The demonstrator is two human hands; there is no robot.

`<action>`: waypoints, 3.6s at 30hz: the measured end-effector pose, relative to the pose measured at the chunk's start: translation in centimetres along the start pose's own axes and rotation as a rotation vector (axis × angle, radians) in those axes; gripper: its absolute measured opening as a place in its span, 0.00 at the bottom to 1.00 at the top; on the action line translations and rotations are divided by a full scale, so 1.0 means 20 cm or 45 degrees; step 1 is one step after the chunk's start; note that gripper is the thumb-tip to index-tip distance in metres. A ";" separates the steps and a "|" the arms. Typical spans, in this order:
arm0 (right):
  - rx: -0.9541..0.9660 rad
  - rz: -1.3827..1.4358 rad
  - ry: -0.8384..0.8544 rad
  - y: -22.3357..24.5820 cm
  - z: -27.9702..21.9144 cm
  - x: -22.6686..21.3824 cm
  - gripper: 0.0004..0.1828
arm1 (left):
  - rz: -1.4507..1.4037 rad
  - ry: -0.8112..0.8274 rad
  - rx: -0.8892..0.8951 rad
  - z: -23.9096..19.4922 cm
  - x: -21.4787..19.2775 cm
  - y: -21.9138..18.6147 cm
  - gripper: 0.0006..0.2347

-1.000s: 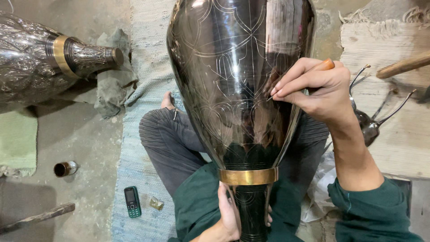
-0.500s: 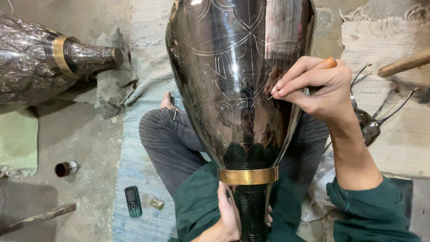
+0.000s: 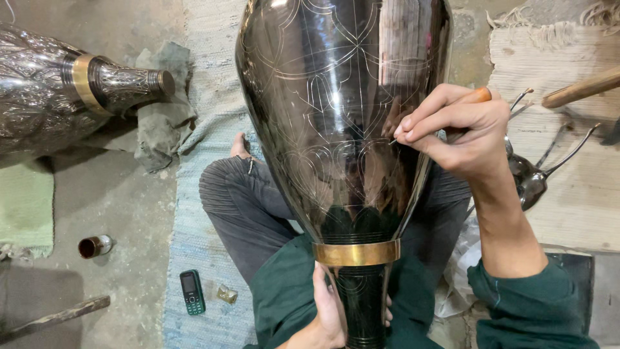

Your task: The person sits on the floor and uses a small hand tool to engrave intricate floral patterns onto the surface of a large, dark metallic vase. The person holds the vase steady with one hand while carefully carving the design with the other.

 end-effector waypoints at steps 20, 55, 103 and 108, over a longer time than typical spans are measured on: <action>0.151 -0.046 -0.404 -0.02 -0.23 0.03 0.09 | -0.037 -0.032 -0.061 0.00 -0.01 0.01 0.55; 0.236 -0.006 -0.922 0.06 -0.42 0.21 0.08 | -0.009 -0.130 -0.056 -0.01 -0.04 0.02 0.55; 0.239 -0.277 -1.039 0.18 -0.47 0.33 0.07 | 0.120 -0.129 -0.004 -0.06 0.05 -0.04 0.53; 0.276 -0.267 -1.083 0.17 -0.49 0.33 0.07 | 0.121 -0.128 0.005 -0.07 0.07 -0.05 0.53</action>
Point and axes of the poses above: each hand's wrist, its own z-axis towards the middle knuckle, its own x-axis out of the palm, y = z × x, the point moved 6 cm from there along z, towards the middle knuckle, and after that the axes turned 6 degrees about -z, right-handed, at the moved point
